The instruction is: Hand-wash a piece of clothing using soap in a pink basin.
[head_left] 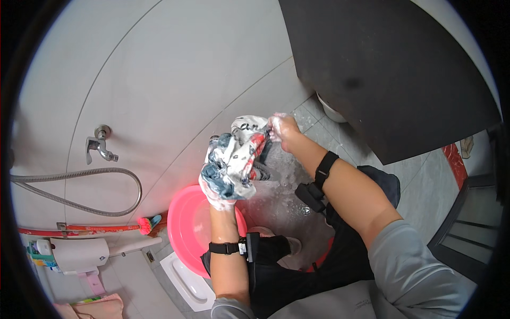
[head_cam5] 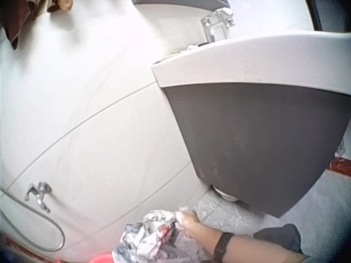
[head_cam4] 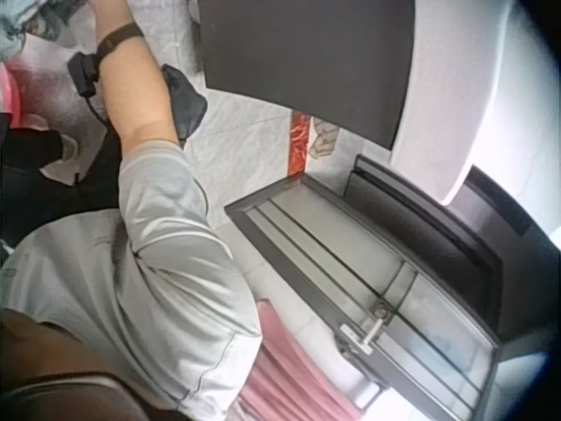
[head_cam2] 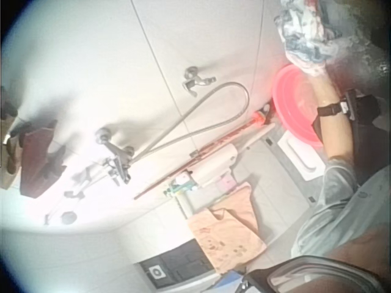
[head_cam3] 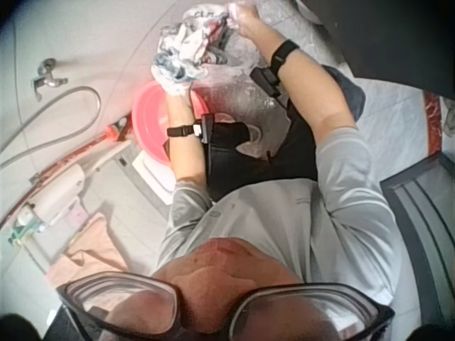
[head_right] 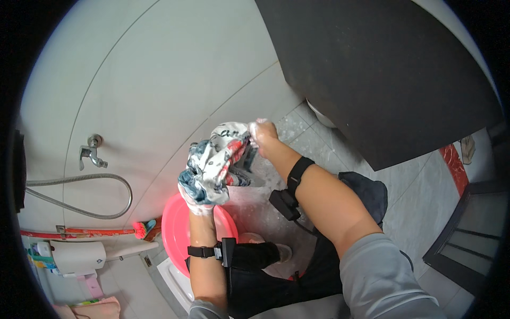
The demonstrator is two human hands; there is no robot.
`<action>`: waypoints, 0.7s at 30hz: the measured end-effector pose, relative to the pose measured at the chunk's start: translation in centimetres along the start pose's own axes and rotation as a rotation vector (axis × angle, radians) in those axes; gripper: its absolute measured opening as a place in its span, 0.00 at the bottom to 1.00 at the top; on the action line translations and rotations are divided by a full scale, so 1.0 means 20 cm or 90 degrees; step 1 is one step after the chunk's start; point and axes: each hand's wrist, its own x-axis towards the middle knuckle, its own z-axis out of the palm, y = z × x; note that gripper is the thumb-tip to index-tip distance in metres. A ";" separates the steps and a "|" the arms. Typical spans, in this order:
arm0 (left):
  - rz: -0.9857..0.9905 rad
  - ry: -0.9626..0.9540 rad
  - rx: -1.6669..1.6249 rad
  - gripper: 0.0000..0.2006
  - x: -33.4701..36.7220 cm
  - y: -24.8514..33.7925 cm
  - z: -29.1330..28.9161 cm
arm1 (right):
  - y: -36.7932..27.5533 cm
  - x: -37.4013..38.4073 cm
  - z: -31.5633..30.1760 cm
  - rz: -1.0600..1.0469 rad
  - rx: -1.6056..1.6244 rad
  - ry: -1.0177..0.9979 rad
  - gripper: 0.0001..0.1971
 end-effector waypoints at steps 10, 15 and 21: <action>-0.347 -0.164 -0.299 0.16 -0.10 -0.06 -0.12 | 0.05 -0.01 -0.10 0.174 0.041 -0.229 0.49; -0.251 -0.136 -0.180 0.16 0.05 -0.04 -0.15 | -0.10 -0.05 0.06 0.085 0.151 -0.324 0.20; -0.585 0.141 -0.389 0.50 0.07 0.04 -0.04 | -0.26 -0.19 0.09 -0.425 -0.180 -0.081 0.15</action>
